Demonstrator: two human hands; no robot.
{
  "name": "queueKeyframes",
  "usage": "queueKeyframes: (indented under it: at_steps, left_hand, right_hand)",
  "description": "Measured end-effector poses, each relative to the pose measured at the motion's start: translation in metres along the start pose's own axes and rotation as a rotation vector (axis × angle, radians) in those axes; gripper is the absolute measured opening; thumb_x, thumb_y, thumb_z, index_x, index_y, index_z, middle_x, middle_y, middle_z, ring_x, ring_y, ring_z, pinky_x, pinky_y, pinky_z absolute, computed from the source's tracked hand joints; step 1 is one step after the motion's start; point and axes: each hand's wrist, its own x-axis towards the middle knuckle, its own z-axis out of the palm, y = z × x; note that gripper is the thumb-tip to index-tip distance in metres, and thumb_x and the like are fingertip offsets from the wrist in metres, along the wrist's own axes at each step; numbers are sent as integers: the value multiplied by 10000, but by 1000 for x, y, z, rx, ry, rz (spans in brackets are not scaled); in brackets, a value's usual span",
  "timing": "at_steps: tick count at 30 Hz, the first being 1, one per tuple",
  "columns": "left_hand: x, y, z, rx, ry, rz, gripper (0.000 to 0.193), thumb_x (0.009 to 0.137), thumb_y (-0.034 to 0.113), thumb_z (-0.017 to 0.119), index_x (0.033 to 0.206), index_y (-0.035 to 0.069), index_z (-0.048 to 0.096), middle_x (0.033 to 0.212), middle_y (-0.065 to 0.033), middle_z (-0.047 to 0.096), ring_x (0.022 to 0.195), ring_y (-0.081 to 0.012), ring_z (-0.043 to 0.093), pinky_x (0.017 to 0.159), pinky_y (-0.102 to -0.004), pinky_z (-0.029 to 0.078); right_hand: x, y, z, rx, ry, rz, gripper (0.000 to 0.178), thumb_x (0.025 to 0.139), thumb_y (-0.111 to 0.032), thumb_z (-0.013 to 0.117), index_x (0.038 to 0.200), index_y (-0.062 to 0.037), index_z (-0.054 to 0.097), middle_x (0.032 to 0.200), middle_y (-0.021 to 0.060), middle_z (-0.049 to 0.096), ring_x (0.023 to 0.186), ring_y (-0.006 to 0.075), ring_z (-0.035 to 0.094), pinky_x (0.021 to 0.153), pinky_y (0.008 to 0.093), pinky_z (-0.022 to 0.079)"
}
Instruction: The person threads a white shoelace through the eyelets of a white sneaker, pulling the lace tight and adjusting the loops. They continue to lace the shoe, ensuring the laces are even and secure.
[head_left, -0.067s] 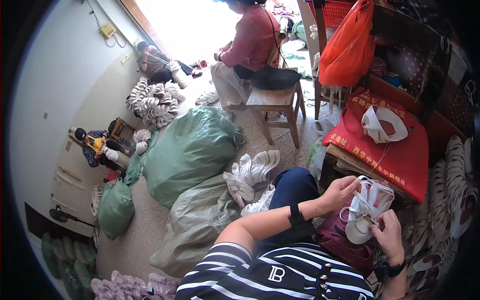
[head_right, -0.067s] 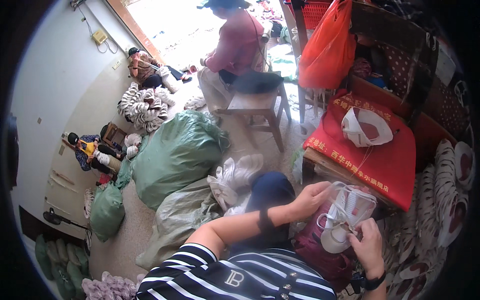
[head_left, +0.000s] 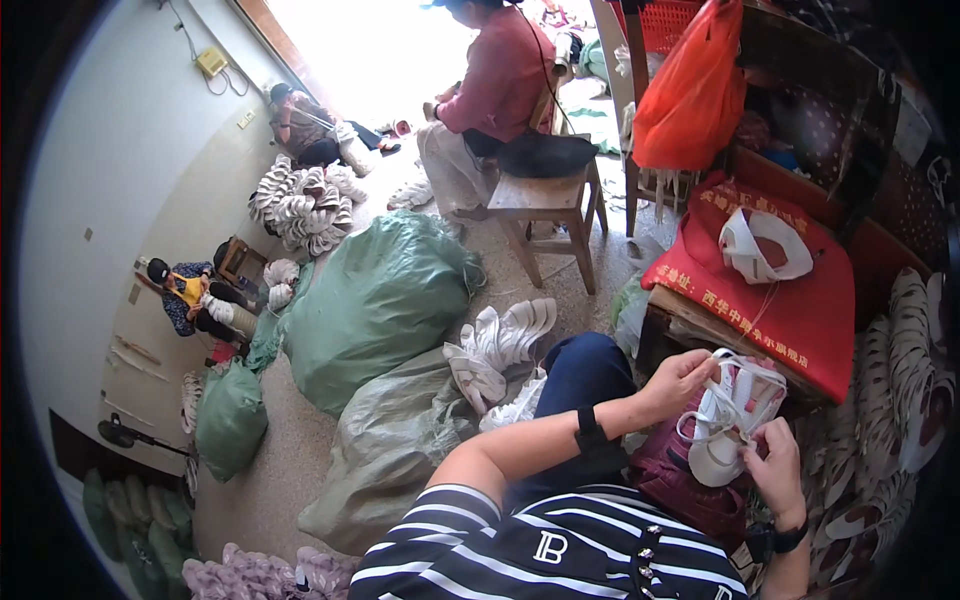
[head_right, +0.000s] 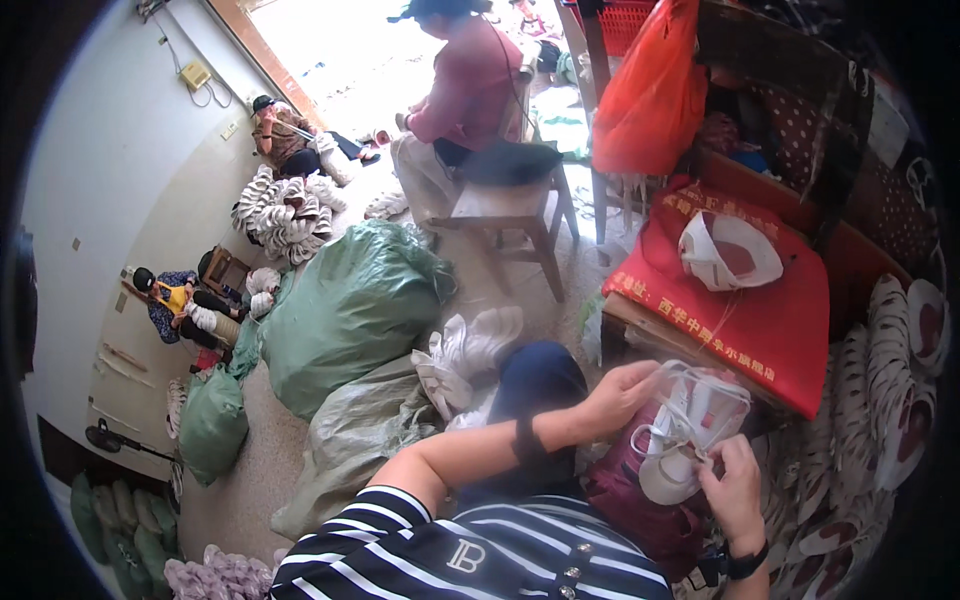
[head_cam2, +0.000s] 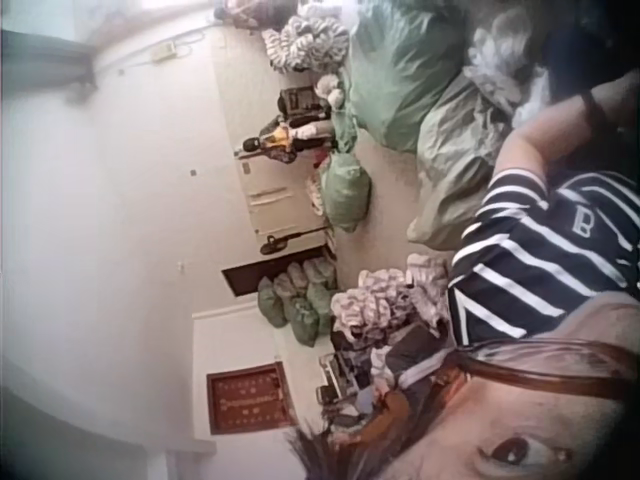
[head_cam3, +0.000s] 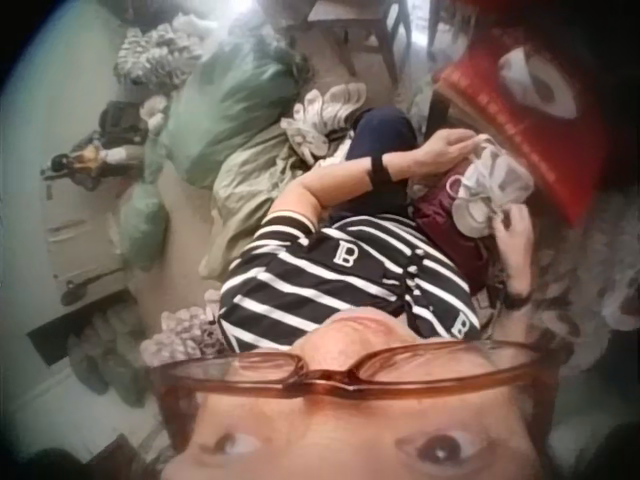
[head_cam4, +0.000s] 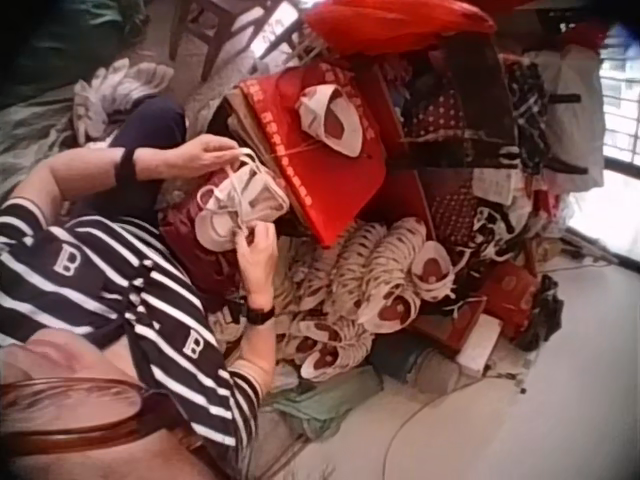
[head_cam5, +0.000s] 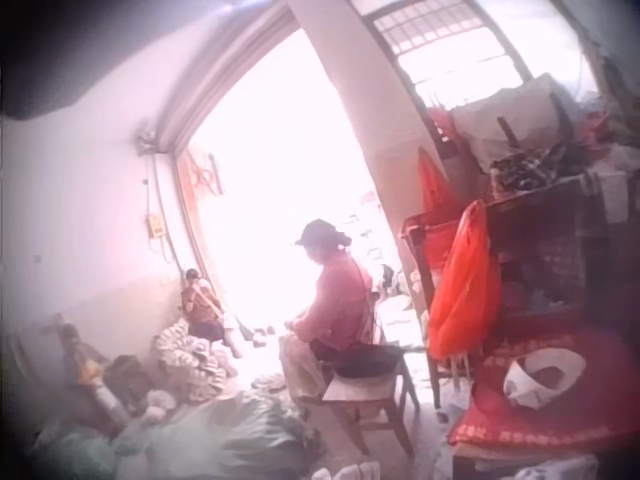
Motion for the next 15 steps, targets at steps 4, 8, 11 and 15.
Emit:
queueKeyframes:
  at_steps: [4, 8, 11, 15]
  left_hand:
    - [3, 12, 4, 34, 40, -27, 264, 1046, 215, 536, 902, 8, 616, 832, 14, 545, 796, -81, 486, 720, -272, 445]
    - [10, 17, 4, -102, 81, -197, 244, 1039, 223, 530, 914, 46, 641, 796, 31, 543, 729, -64, 474, 668, -241, 403]
    - [7, 22, 1, -186, 74, -214, 227, 1058, 270, 537, 958, 99, 648, 771, 82, 486, 678, -27, 422, 620, -211, 352]
    - [13, 24, 5, -339, 11, -257, 264, 1076, 279, 515, 974, 70, 640, 707, 96, 387, 628, -18, 339, 609, -217, 322]
  right_hand:
    - [-1, 10, 2, 131, 28, 52, 155, 801, -36, 702, 900, -15, 586, 879, 126, 550, 782, 257, 570, 694, 357, 464]
    - [0, 29, 10, 267, 101, 54, 144, 841, -88, 716, 910, -52, 594, 892, 21, 510, 778, 111, 510, 678, 259, 428]
    - [-2, 26, 14, 286, 47, 31, 172, 833, -100, 755, 946, -56, 633, 913, 16, 494, 778, 109, 510, 679, 254, 429]
    - [-4, 20, 12, 354, 64, 144, 208, 831, -102, 772, 968, -59, 622, 908, 9, 487, 780, 93, 504, 669, 241, 422]
